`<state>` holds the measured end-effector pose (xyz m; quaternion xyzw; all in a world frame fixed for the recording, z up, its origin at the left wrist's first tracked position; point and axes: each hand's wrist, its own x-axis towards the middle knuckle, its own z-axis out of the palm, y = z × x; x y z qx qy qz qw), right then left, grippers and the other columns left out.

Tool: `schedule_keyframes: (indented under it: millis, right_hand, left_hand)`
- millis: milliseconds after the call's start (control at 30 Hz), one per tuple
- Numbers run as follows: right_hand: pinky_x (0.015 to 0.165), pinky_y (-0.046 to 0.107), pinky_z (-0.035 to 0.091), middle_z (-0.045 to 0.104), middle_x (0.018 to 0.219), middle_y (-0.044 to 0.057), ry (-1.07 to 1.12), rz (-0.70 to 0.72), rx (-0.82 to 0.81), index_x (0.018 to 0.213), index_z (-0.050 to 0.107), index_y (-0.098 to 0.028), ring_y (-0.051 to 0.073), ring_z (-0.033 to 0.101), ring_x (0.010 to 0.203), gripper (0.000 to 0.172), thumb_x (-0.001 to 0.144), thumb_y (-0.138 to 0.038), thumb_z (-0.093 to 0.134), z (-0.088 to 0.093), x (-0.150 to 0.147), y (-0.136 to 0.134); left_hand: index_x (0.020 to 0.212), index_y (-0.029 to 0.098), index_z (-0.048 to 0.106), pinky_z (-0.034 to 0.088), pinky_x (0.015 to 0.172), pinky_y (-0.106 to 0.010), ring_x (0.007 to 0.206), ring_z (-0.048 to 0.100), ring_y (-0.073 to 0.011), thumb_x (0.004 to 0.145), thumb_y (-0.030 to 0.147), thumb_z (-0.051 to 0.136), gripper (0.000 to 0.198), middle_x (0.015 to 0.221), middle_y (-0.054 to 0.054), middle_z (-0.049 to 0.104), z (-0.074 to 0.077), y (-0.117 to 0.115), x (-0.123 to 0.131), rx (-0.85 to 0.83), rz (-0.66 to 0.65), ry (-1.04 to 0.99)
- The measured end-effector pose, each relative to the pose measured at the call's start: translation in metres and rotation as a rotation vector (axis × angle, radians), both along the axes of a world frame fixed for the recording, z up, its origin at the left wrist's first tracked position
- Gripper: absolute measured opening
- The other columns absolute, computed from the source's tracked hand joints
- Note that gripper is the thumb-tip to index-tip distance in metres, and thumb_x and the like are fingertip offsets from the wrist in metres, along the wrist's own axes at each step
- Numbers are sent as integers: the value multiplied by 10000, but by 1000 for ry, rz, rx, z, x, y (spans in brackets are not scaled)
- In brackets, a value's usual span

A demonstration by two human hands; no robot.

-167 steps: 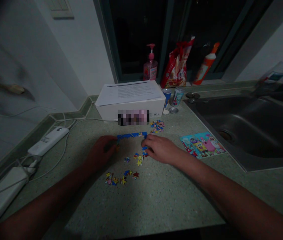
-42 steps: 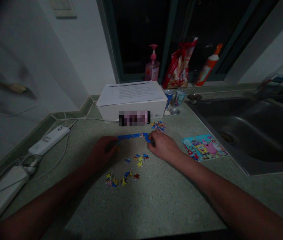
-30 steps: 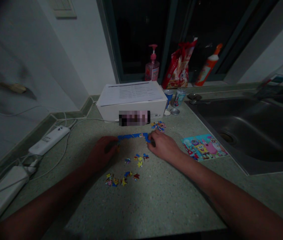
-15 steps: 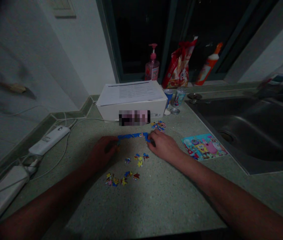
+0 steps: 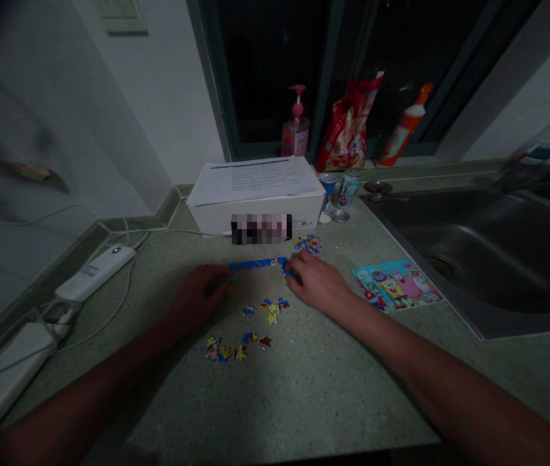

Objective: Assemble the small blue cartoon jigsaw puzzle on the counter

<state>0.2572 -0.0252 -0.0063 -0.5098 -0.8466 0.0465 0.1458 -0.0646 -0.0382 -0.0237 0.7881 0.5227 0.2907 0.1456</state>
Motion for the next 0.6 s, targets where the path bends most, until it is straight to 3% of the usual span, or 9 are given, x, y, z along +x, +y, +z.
schedule_keyframes:
  millis: [600]
  right_hand:
    - [786, 375, 513, 693, 1123, 131, -6, -2, -18, 1182, 730, -184, 266, 681, 957, 249, 1018, -276, 566, -1, -2, 0]
  left_hand:
    - [1120, 251, 809, 516, 1168, -578, 1245, 679, -302, 973, 233, 667, 206, 1292, -87, 768, -3, 0, 1, 25, -86, 69]
